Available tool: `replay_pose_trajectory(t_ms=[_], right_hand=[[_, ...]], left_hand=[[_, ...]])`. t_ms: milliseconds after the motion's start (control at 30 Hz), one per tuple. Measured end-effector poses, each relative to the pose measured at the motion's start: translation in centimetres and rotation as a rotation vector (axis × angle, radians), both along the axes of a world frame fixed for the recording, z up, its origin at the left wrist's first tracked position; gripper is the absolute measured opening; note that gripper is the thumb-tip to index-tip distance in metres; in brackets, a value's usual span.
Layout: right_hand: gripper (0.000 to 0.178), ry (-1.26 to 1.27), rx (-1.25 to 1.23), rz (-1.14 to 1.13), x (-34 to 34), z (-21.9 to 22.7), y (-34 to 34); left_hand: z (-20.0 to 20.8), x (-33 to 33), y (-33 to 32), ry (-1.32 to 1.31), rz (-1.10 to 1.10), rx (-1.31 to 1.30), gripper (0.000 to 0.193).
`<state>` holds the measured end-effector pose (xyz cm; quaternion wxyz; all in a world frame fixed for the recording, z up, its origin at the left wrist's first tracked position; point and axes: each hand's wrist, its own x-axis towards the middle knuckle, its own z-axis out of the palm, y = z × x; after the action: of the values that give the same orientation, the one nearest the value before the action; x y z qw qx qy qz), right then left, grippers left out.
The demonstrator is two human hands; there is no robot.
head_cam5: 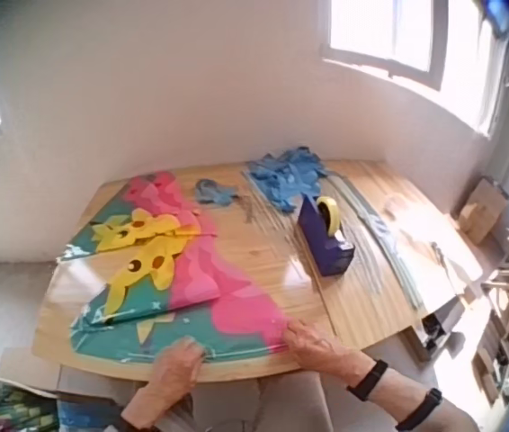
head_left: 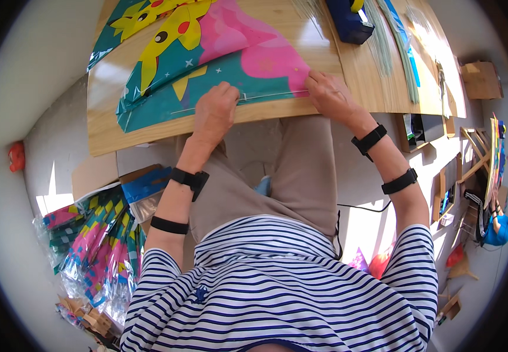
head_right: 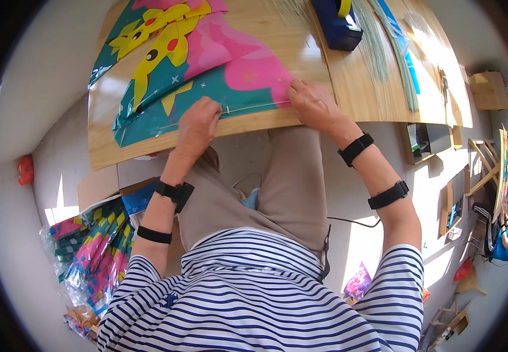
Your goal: The recorder is assembling a printed plastic kite by attaching support rods to the edges of the material.
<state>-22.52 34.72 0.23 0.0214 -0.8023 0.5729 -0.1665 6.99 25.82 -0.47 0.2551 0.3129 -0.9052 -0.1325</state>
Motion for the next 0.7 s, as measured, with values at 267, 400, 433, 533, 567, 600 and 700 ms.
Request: replay_pose_trajectory(t_ms=[267,400,433,533,567,600,700], right_hand=[[0.010,-0.013,0.066,-0.052,-0.8,0.1,0.4],[0.009,-0.017,0.064,-0.049,-0.8,0.2,0.2],[0.009,-0.015,0.063,-0.053,-0.8,0.2,0.2],[0.008,-0.007,0.054,-0.055,-0.6,0.4,0.2],[0.007,-0.003,0.050,-0.051,-0.5,0.5,0.2],[0.007,0.002,0.045,-0.046,-0.5,0.6,0.2],[0.007,-0.015,0.078,-0.104,-0.5,0.5,0.4]], left_hand=[[0.0,3.8,-0.4,0.007,0.086,0.001,0.007],[-0.2,7.8,-1.1,-0.013,0.194,-0.018,0.005],[-0.1,8.8,-1.3,-0.018,0.223,-0.033,0.005],[-0.1,12.4,-2.1,-0.047,0.309,-0.075,0.003],[-0.3,13.7,-2.3,-0.056,0.351,-0.072,0.003],[-0.5,14.8,-2.5,-0.065,0.393,-0.069,0.002],[0.9,14.9,-1.8,-0.004,0.423,-0.065,0.003]])
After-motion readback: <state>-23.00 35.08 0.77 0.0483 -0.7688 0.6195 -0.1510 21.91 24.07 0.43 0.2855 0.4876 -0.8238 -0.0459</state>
